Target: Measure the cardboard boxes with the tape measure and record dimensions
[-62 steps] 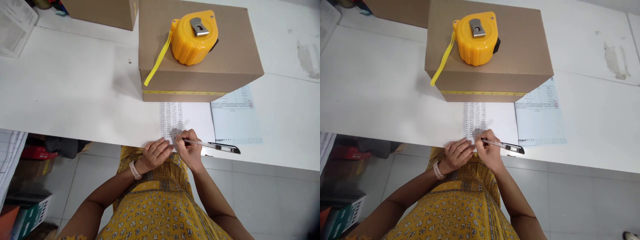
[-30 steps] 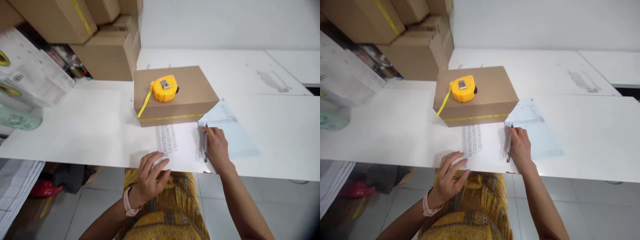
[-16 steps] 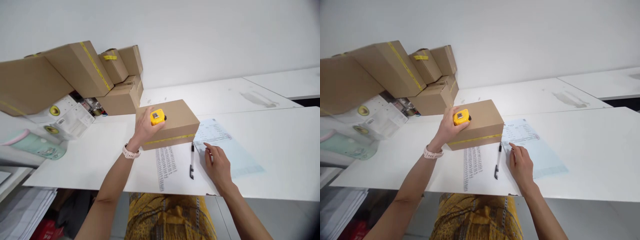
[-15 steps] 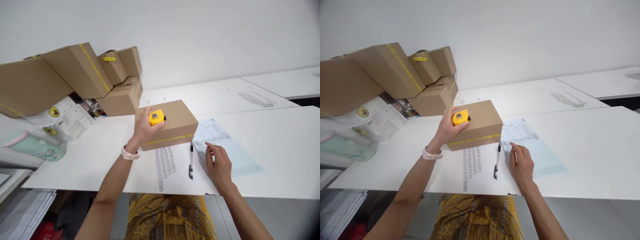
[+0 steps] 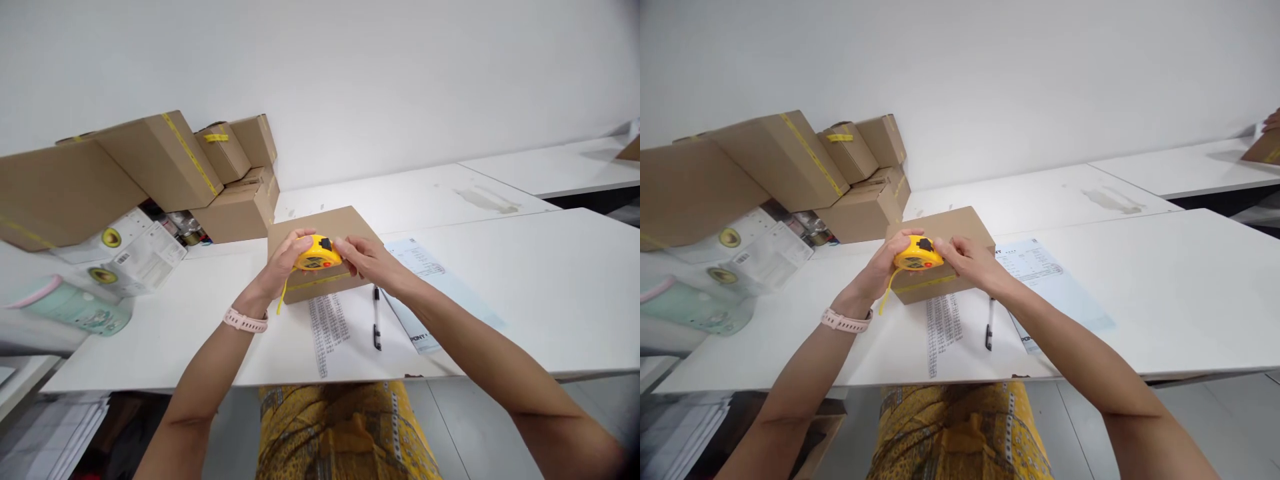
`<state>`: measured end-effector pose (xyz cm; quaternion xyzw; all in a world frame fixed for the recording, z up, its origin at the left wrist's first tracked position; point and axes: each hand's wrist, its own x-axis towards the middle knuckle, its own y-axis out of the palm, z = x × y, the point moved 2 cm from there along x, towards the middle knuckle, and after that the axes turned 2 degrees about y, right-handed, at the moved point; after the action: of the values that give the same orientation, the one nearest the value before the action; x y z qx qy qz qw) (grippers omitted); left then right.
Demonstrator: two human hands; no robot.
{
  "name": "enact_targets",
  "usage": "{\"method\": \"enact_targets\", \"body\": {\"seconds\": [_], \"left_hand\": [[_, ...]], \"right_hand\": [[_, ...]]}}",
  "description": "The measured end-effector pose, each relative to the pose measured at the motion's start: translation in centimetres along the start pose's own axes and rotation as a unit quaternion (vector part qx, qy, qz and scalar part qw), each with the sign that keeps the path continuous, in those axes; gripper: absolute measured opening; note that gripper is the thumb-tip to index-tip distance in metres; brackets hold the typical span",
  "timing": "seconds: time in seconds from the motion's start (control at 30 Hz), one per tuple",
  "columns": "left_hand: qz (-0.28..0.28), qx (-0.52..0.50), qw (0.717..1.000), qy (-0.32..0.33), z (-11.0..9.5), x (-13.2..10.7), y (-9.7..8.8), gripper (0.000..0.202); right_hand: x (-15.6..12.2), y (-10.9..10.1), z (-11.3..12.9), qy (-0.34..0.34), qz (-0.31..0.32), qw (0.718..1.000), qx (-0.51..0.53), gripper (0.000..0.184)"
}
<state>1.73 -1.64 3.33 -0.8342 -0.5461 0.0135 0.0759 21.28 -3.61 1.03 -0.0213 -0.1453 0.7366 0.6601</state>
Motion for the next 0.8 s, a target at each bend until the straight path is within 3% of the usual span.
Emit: {"method": "enact_targets", "body": {"seconds": [0.07, 0.17, 0.3, 0.43, 0.57, 0.7, 0.8], "left_hand": [[-0.018, -0.006, 1.000, 0.003, -0.2, -0.1, -1.7, 0.059], [-0.081, 0.002, 0.996, 0.023, -0.2, 0.3, -5.7, 0.052], [-0.137, 0.034, 0.990, -0.030, 1.3, 1.1, -12.2, 0.048], [-0.136, 0.049, 0.986, -0.087, 3.1, 1.2, -16.7, 0.048], [-0.120, 0.053, 0.986, -0.103, 3.7, 1.2, -17.6, 0.048], [-0.091, 0.068, 0.988, -0.099, 3.2, 1.8, -16.7, 0.050], [-0.088, 0.067, 0.989, -0.096, 2.9, 2.5, -16.1, 0.049]], "right_hand": [[1.3, -0.9, 0.1, -0.008, -0.014, 1.000, -0.002, 0.059], [4.0, -4.2, -0.5, 0.000, -0.072, 0.997, 0.037, 0.051], [7.2, -8.6, -3.4, 0.084, -0.125, 0.988, 0.041, 0.039], [8.4, -9.3, -6.6, 0.121, -0.109, 0.986, -0.026, 0.036], [8.4, -8.4, -8.0, 0.122, -0.109, 0.983, -0.084, 0.036], [8.2, -8.1, -8.1, 0.144, -0.101, 0.970, -0.170, 0.044], [8.0, -7.7, -7.8, 0.173, -0.067, 0.971, -0.150, 0.054]]}}
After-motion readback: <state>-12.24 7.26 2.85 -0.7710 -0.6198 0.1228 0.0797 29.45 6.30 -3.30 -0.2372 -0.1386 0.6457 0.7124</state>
